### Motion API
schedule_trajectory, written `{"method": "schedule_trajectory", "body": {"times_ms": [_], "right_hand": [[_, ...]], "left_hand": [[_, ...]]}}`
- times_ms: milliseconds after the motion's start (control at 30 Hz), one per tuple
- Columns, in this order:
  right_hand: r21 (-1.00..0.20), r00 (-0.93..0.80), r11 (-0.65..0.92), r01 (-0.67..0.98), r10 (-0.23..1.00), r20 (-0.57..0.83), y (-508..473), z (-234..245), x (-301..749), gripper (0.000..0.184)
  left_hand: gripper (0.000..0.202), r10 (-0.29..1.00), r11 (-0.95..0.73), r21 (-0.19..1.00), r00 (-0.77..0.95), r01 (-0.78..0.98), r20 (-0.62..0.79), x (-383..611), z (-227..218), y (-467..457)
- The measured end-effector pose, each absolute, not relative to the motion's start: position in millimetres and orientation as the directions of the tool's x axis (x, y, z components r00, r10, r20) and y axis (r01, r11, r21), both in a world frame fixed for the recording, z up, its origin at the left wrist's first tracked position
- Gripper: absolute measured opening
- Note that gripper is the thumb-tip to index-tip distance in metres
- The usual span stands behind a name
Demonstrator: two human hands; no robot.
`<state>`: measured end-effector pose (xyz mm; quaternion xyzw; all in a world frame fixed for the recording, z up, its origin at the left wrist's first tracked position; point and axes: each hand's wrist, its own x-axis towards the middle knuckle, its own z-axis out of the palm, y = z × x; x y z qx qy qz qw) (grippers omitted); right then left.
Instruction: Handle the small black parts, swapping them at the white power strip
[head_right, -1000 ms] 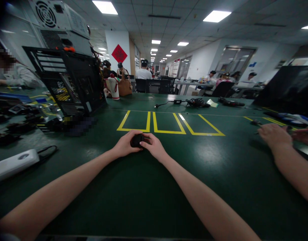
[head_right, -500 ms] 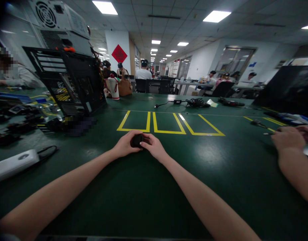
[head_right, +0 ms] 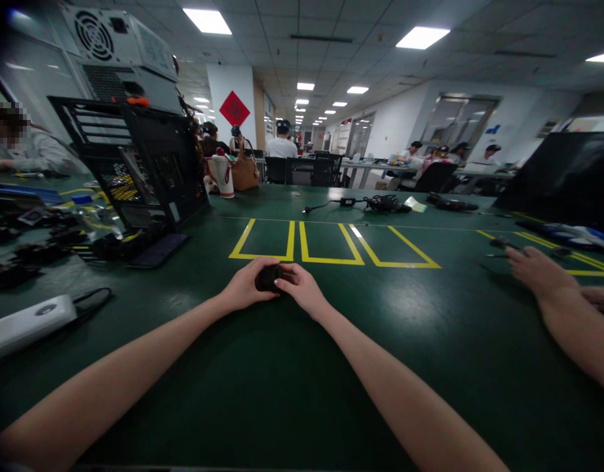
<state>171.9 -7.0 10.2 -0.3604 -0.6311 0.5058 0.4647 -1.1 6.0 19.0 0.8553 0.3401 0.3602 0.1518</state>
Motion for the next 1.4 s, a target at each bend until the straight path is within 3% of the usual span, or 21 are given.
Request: {"method": "schedule_trajectory", "body": {"times_ms": [200, 500, 700, 900, 1200, 1400], "right_hand": [[-0.967, -0.263, 0.249, -0.061, 0.93, 0.256, -6.7, 7.4, 169.8, 0.027], [-0.962, -0.295, 0.273, -0.023, 0.917, 0.268, -7.4, 10.1, 170.3, 0.032], [-0.954, -0.247, 0.3, -0.008, 0.924, 0.293, -8.3, 9.4, 168.9, 0.02], [-0.956, -0.26, 0.289, 0.046, 0.928, 0.268, -8.4, 10.9, 171.2, 0.032], [-0.958, -0.257, 0.283, -0.043, 0.924, 0.284, -4.4, 4.4, 169.0, 0.027], [-0.963, -0.279, 0.268, 0.017, 0.926, 0.252, -5.6, 7.7, 170.6, 0.035]], "left_hand": [[0.059, 0.682, -0.731, 0.487, 0.514, 0.477, 0.521, -1.3, 17.5, 7.6], [0.059, 0.688, -0.726, 0.506, 0.513, 0.467, 0.513, -1.2, 19.8, 6.2], [0.06, 0.686, -0.727, 0.509, 0.517, 0.461, 0.511, -1.6, 19.6, 6.3], [0.059, 0.695, -0.719, 0.517, 0.509, 0.465, 0.508, -0.9, 20.0, 5.6], [0.06, 0.693, -0.721, 0.506, 0.507, 0.473, 0.513, -1.3, 18.5, 6.9], [0.059, 0.697, -0.717, 0.514, 0.51, 0.471, 0.505, -1.2, 19.5, 5.7]]}}
